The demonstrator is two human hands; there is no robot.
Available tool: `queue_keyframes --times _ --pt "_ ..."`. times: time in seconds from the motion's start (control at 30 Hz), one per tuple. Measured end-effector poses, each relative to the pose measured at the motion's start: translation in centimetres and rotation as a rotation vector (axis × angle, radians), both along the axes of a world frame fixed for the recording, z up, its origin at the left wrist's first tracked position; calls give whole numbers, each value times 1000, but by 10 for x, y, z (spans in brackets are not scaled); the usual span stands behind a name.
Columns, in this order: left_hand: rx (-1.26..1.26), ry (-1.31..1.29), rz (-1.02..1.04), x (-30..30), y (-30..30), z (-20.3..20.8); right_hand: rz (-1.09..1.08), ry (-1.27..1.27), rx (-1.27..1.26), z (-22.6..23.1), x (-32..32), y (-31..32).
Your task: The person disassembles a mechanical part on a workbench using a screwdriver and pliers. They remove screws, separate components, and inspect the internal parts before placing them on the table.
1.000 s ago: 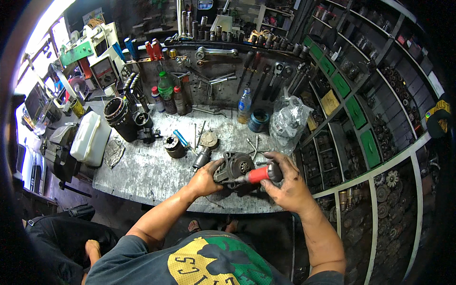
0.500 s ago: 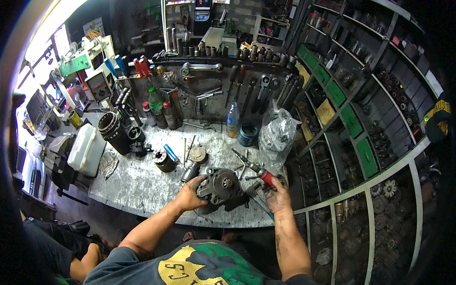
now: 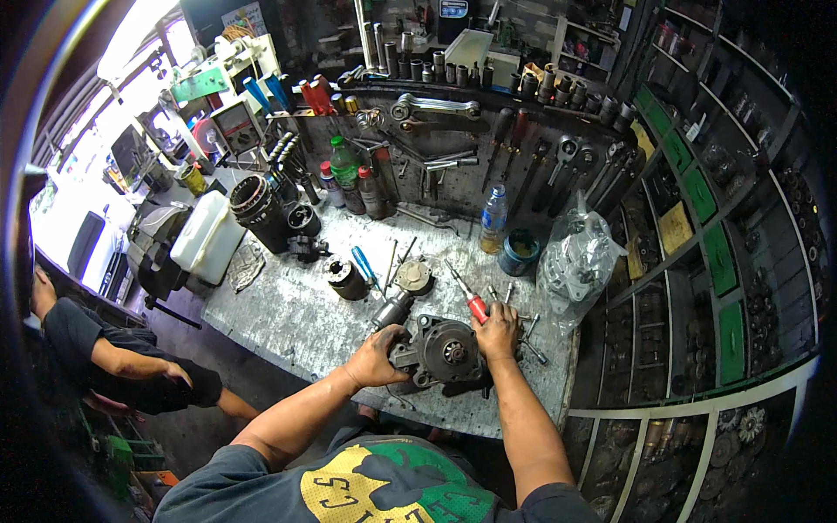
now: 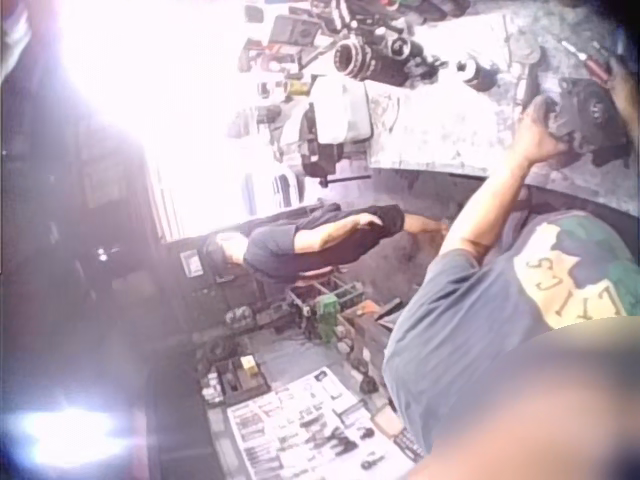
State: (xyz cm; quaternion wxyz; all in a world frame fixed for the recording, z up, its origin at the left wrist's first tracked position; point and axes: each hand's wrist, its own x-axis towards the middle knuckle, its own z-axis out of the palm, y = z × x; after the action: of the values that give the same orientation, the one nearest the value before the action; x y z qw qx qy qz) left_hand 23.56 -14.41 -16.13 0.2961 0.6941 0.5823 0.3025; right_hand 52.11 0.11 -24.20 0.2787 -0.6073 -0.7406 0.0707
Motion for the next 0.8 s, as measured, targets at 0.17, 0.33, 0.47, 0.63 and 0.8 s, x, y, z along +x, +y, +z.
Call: queue_keyframes --times 0.17,0.33,0.47,0.63,0.8 --pt "64 -87 -45 -2 3 -4 -131 384 3 82 -4 -30" --pt "85 -197 -206 -13 10 -12 2 286 110 173 -44 -146" --pt "239 -197 -367 -28 17 -20 47 91 64 174 -107 -198" --pt "239 -240 -425 -35 20 -22 -172 -216 80 160 -142 -207" --pt "339 -283 -372 -35 25 -22 -189 108 33 154 -142 -208"
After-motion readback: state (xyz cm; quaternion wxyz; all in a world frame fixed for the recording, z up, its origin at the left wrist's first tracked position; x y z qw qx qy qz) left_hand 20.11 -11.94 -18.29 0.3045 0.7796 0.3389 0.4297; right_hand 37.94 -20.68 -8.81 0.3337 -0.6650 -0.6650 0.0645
